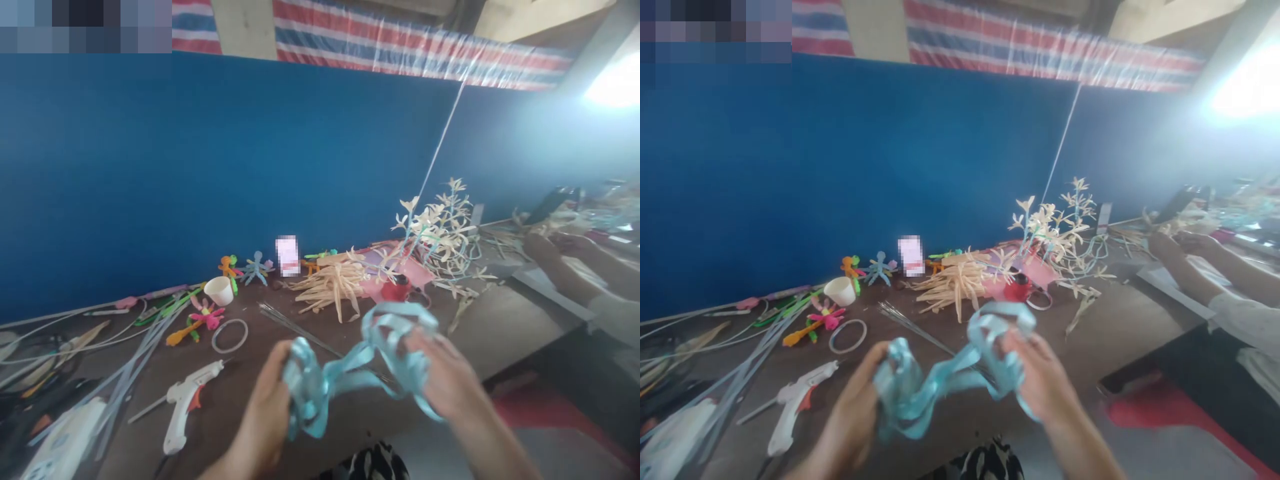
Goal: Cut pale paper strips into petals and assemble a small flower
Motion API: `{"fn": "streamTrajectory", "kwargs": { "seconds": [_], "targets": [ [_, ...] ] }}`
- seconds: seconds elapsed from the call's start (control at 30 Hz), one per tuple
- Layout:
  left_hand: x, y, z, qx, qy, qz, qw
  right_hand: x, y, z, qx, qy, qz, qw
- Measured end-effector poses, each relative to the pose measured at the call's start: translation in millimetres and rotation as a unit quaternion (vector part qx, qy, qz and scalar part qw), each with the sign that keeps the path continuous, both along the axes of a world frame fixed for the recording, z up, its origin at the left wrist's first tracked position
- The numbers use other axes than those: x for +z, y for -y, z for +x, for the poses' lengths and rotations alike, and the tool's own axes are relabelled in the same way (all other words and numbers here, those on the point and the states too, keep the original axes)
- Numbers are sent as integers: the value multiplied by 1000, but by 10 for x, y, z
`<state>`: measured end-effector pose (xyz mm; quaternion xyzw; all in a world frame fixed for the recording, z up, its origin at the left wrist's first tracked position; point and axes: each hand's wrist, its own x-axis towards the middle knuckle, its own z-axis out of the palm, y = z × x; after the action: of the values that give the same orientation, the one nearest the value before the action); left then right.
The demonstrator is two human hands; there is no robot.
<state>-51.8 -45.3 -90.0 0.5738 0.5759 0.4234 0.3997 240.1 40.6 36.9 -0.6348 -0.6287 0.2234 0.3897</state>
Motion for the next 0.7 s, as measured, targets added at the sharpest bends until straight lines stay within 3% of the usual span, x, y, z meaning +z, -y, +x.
{"fn": "streamTrajectory", "kwargs": {
  "seconds": [0.03, 0.1, 0.13, 0.2, 0.3, 0.37, 0.47, 0.53, 0.6, 0.7],
  "targets": [
    [357, -244, 350, -22, 51, -16, 998, -61, 38, -196, 72, -165, -40, 983],
    [977, -622, 905, -76, 112, 15, 991, -170, 109, -467, 188, -373, -119, 901],
    [1200, -743, 1081, -79, 114, 44, 989, -205, 133, -537, 221, -424, -133, 868],
    [1444, -863, 1227, -90, 92, 69, 989, -218, 138, -561, 270, -432, -178, 842],
    [1448, -870, 1127, -142, 69, 74, 985, -90, 34, -376, 307, -321, -217, 869],
    [1357, -842, 1014, -189, 51, 71, 978, 74, -85, -146, 306, -245, -178, 903],
    [1206, -814, 895, -205, 26, 64, 976, 337, -281, 297, 259, -151, -119, 947],
    [1098, -815, 837, -201, 36, 51, 978, 442, -407, 577, 232, -12, -111, 966],
    [983, -831, 781, -189, 53, 39, 980, 448, -533, 782, 176, 140, -82, 971],
    [811, -861, 694, -152, 45, 24, 987, 287, -722, 943, 74, 300, -36, 950]
  ]
}}
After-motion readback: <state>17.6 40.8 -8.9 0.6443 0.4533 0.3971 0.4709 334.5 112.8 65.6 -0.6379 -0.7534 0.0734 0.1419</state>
